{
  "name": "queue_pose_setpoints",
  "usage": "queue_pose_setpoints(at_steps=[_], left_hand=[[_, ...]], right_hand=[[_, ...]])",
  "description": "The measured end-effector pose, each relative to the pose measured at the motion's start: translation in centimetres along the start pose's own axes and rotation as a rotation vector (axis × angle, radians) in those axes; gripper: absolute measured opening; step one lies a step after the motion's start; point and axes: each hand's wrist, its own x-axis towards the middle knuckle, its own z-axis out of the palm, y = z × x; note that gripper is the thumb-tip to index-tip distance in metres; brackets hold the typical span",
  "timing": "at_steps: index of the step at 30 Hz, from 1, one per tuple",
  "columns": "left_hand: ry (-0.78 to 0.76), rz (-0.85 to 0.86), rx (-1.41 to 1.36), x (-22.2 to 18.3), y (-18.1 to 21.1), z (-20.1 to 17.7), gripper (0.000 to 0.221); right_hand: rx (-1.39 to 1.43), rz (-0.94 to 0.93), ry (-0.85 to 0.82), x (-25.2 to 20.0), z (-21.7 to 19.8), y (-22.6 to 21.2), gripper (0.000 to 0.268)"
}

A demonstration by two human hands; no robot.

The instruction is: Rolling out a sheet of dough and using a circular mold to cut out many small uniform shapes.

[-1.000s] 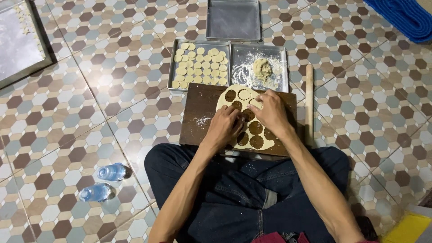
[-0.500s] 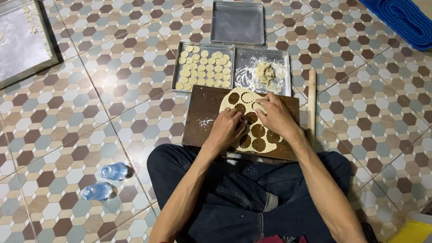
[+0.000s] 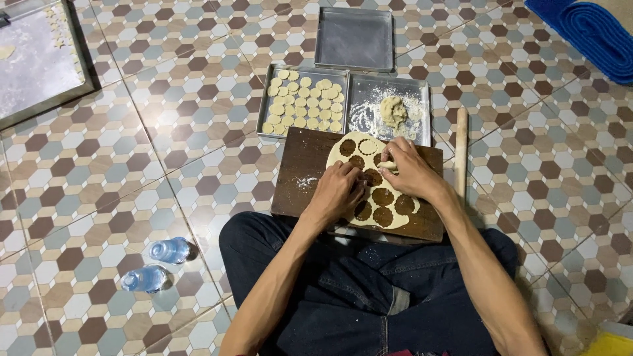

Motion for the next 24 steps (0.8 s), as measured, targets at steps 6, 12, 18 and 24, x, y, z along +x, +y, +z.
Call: queue_pose_setpoints(at_steps=[6,12,18,24], left_hand=[[0.014,0.03,0.023,-0.3,-2.1,2.9,0.016],[0.011,0.024,0.032,-0.5,-2.9,4.2,0.014],[0.035,0.034,0.054,-0.2,-1.2,1.5,0.019],[0.019,0.019,0.042,-0.4,-1.3,1.4,0.018]], right_hand=[[0.18,0.103,-0.037,-1.1,-3.0,-5.3,0.027],[0.372,-0.144,-0.109,1.4,-7.9,-12.3,0.02],[0.784,-0.33,0.12,15.0,-7.3,-12.0,0.014],[0.231,0.159,0.191,19.5,-0.6,-4.4,0.072]])
